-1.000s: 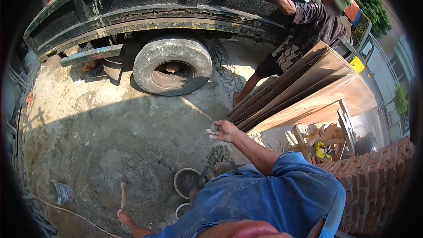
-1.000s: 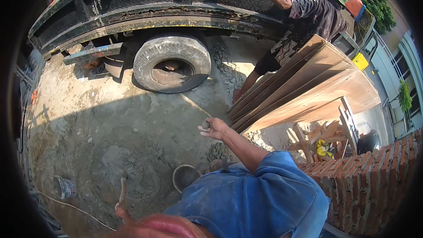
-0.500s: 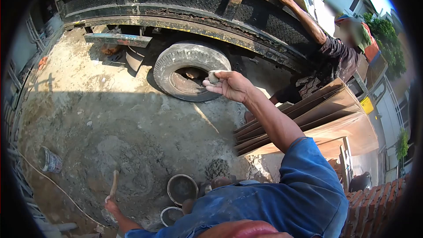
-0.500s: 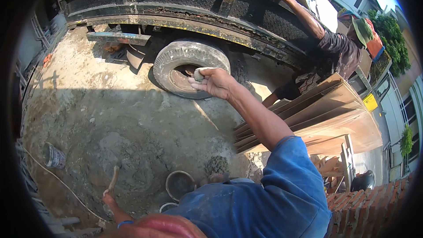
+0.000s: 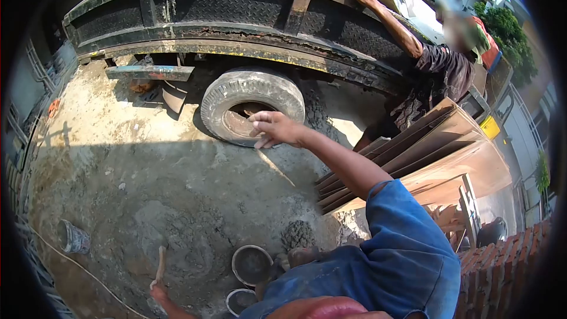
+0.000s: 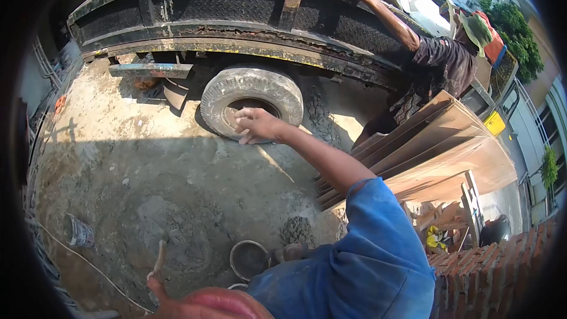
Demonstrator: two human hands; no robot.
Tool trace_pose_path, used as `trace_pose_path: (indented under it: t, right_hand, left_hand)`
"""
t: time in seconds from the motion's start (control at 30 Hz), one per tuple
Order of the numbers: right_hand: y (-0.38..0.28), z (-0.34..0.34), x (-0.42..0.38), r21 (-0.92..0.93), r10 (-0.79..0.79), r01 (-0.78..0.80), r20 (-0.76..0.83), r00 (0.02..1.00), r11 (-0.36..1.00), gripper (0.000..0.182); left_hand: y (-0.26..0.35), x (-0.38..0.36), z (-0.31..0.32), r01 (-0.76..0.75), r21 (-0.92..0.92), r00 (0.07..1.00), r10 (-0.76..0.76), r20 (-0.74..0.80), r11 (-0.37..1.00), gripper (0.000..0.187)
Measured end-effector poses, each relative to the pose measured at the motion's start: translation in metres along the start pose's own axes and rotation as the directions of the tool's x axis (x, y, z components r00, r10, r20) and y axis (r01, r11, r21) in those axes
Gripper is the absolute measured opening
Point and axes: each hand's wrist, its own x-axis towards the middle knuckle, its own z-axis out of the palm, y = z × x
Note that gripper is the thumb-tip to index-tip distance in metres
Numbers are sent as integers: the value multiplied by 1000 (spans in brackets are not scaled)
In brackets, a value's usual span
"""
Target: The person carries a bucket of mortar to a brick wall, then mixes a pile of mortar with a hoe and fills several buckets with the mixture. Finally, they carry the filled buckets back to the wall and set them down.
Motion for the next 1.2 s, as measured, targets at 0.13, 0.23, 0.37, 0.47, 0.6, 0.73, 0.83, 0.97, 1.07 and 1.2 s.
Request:
trace_pose_path:
  t: [0.13,0.23,0.37,0.47,0.6,0.73,0.83,0.97,1.07,1.2]
  right_hand:
    - [215,60,-57,-618,237,-180,11,971,765,51]
    - [339,81,-129,-665,480,-414,-94,872,622,52]
    - [418,107,-231,-702,677,-572,-174,715,424,50]
    - [507,131,-271,-821,788,-455,-11,616,344,49]
    - [567,183,-322,-358,719,-641,144,681,679,49]
    - [478,214,-322,-316,687,-610,364,629,727,55]
    - [301,220,-325,-117,866,-905,361,345,409,55]
    - [330,223,-332,-527,799,-651,96,593,547,45]
    - [413,221,-362,-738,347,-110,175,921,666,41]
    - [409,210,-375,-567,644,-533,-6,765,628,37]
  left_hand:
    - [12,-7,3,231,-309,972,-234,31,923,24]
    - [16,-5,6,246,-357,969,-242,55,901,25]
    - [15,-6,2,298,-265,954,-280,105,917,30]
    - [53,-27,-1,313,-257,947,-282,150,914,33]
    - [58,-21,-9,468,-48,862,-444,244,883,45]
    - [47,-2,-24,616,-3,710,-554,435,788,50]
    - [37,20,-39,772,26,454,-580,676,635,43]
    - [62,14,-15,848,79,378,-702,604,525,41]
    - [51,6,4,957,-118,286,-802,524,264,27]
    - [28,-26,10,855,-4,421,-689,590,519,6]
